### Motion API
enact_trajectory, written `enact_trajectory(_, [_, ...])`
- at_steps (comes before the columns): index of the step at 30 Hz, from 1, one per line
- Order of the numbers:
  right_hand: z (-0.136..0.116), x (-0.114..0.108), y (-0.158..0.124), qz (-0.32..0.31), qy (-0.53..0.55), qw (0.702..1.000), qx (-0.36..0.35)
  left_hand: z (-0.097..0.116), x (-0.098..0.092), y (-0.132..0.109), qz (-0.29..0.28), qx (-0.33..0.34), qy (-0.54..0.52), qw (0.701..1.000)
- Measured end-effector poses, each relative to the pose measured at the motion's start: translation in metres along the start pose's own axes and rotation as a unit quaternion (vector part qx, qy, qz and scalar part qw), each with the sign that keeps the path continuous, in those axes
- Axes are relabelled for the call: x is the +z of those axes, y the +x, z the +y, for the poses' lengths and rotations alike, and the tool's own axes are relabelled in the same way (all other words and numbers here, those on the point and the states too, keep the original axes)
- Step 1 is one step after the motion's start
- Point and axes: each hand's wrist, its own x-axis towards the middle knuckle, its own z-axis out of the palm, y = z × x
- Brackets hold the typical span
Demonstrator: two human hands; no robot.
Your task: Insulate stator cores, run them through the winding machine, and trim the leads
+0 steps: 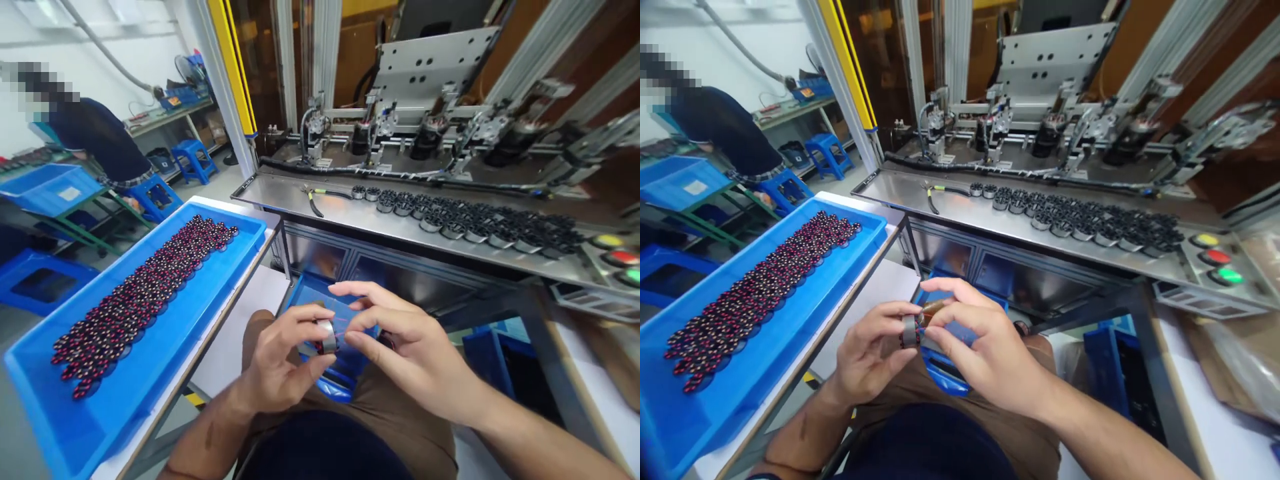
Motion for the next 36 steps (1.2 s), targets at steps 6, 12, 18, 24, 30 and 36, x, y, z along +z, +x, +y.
enact_trajectory(6, [0.003,-0.002,0.018,-0.04,-0.012,0.999,-0.033,-0.003,-0.004,-0.002,0.052,0.025,0.071,0.996])
enact_trajectory(12, [0.064,-0.011,0.128,0.079,-0.259,0.962,0.012,-0.01,-0.015,-0.01,0.167,-0.074,0.023,0.983])
enact_trajectory(18, [0.144,0.01,0.223,-0.014,-0.368,0.918,0.148,-0.006,-0.028,-0.019,0.216,-0.103,0.03,0.971])
enact_trajectory(24, [0.168,0.012,0.223,-0.073,-0.407,0.886,0.21,-0.002,-0.041,-0.026,0.226,-0.122,0.046,0.965])
enact_trajectory(30, [0.166,-0.007,0.214,-0.052,-0.328,0.919,0.214,0.0,-0.029,-0.022,0.232,-0.135,-0.044,0.962])
enact_trajectory(36, [0.133,-0.054,0.201,0.022,-0.074,0.974,0.215,0.006,-0.02,-0.018,0.237,-0.137,-0.089,0.958])
